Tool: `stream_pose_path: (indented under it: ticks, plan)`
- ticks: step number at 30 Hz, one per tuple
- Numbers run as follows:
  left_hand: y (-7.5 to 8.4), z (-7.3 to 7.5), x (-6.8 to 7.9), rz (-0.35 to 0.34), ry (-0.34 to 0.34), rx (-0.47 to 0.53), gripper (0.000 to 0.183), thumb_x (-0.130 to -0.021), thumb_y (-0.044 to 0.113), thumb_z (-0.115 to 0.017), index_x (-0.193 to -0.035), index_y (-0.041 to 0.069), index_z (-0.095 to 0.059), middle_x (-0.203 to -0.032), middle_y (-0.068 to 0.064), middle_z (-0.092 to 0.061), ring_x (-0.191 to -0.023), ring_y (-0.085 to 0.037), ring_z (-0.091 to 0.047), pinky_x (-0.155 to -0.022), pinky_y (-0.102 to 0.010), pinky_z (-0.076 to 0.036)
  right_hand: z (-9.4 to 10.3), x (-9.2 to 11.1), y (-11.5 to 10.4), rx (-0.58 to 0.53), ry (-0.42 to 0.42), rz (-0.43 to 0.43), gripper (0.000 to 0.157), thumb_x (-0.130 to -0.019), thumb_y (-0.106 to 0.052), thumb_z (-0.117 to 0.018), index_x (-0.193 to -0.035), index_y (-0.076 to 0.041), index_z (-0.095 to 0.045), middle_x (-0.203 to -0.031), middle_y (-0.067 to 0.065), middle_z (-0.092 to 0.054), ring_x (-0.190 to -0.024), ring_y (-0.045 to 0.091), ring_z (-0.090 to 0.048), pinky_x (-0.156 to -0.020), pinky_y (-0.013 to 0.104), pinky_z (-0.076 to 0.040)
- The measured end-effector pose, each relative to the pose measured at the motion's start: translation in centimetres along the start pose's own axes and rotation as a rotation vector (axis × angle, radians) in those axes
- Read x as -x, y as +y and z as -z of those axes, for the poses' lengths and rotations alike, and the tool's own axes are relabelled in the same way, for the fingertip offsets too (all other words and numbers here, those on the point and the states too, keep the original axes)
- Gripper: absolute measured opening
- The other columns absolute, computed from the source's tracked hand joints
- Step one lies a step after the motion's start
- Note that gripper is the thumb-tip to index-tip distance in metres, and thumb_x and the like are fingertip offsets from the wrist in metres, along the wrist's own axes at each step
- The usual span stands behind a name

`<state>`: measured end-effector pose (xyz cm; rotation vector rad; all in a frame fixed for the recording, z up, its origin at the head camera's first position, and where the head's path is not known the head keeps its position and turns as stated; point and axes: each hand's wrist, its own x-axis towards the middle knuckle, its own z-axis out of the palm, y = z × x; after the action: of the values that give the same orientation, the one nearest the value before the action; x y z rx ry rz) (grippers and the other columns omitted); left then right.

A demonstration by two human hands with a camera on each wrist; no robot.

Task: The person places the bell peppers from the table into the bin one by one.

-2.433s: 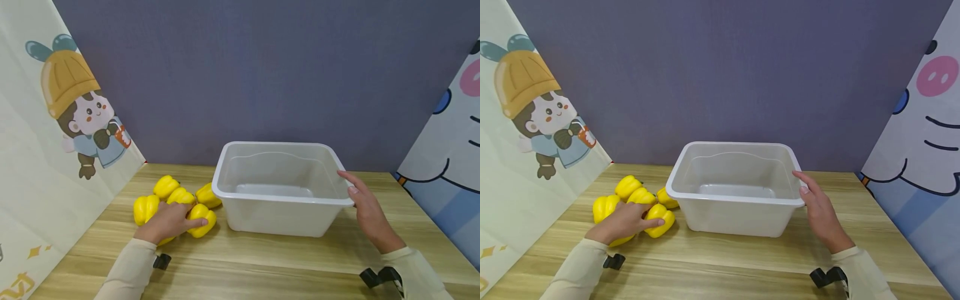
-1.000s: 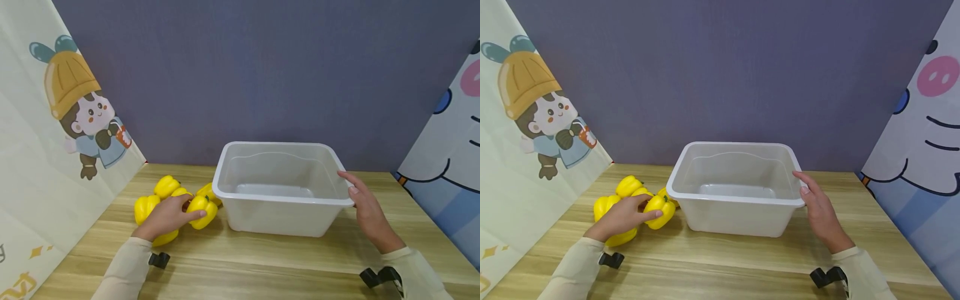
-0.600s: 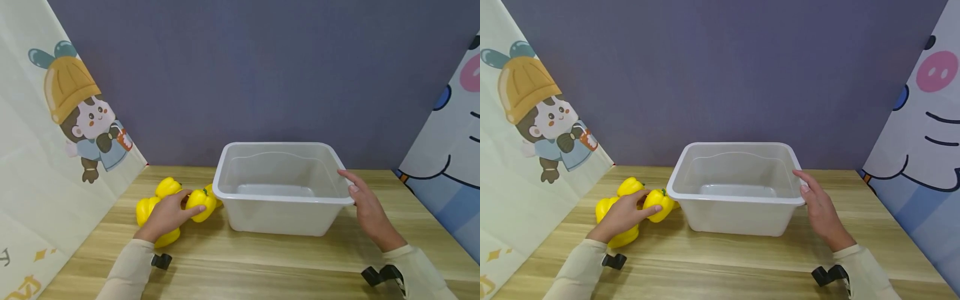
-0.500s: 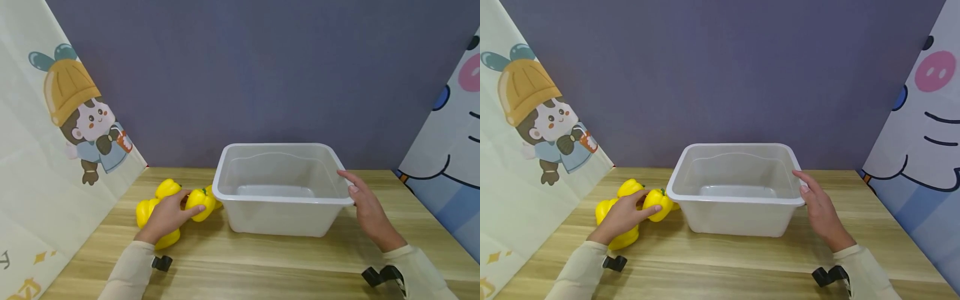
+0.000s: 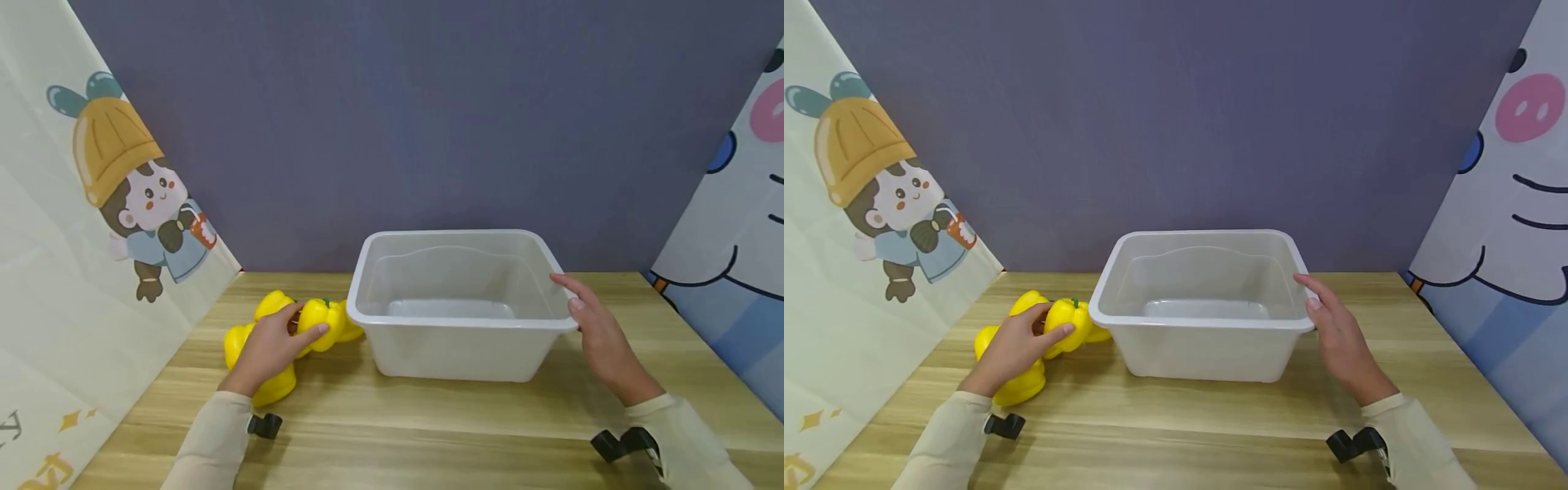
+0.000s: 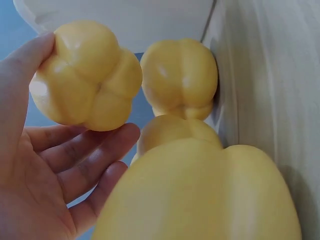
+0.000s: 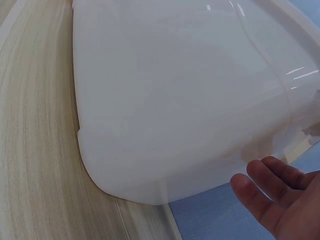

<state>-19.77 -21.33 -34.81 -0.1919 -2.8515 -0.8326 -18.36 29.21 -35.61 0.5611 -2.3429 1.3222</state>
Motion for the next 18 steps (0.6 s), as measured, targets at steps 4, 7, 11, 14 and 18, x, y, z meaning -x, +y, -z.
stream_pose_path:
  ticks: [4,7,11,14,18]
  plan:
    - [0.1,0.1,-0.2,0.003,0.011,0.022,0.089,-0.085,0.074,-0.061,-0.140,0.005,-0.055,-0.109,-0.009,-0.067,-0.091,-0.024,-0.058,-0.082,-0.041,-0.049,0.1,-0.3,0.0,-0.012,-0.003,0.001,0.046,-0.111,-0.017,-0.027,-0.156,-0.011,-0.035,-0.155,0.004,-0.033,-0.122,0.002,-0.038,-0.086,0.014,-0.035]
    - [0.4,0.1,-0.4,0.010,0.004,0.037,0.090,-0.084,0.076,-0.058,-0.141,0.007,-0.055,-0.115,-0.010,-0.067,-0.095,-0.024,-0.060,-0.084,-0.043,-0.051,0.2,-0.3,0.0,-0.013,0.002,0.007,0.046,-0.111,-0.016,-0.027,-0.155,-0.011,-0.035,-0.154,0.001,-0.034,-0.120,0.003,-0.040,-0.085,0.015,-0.035]
    - [0.9,0.1,-0.6,0.035,0.006,0.062,0.092,-0.083,0.078,-0.057,-0.143,0.010,-0.054,-0.123,-0.010,-0.066,-0.101,-0.025,-0.062,-0.088,-0.045,-0.052,0.2,-0.3,0.0,-0.017,0.012,0.016,0.046,-0.111,-0.016,-0.027,-0.155,-0.012,-0.036,-0.151,0.002,-0.038,-0.117,0.007,-0.043,-0.084,0.015,-0.037]
    - [1.2,0.2,-0.9,0.044,0.019,0.070,0.091,-0.083,0.078,-0.058,-0.143,0.010,-0.054,-0.124,-0.010,-0.065,-0.101,-0.025,-0.062,-0.087,-0.044,-0.053,0.1,-0.3,0.1,-0.020,0.017,0.015,0.046,-0.110,-0.015,-0.027,-0.155,-0.011,-0.037,-0.148,0.002,-0.040,-0.115,0.008,-0.045,-0.084,0.015,-0.038]
    - [1.4,0.3,-1.1,0.058,0.026,0.071,0.092,-0.083,0.079,-0.057,-0.143,0.009,-0.054,-0.129,-0.010,-0.063,-0.102,-0.027,-0.063,-0.087,-0.044,-0.053,0.0,-0.2,0.2,-0.010,0.015,0.006,0.045,-0.111,-0.016,-0.027,-0.155,-0.011,-0.037,-0.148,-0.001,-0.039,-0.114,0.007,-0.044,-0.083,0.015,-0.038]
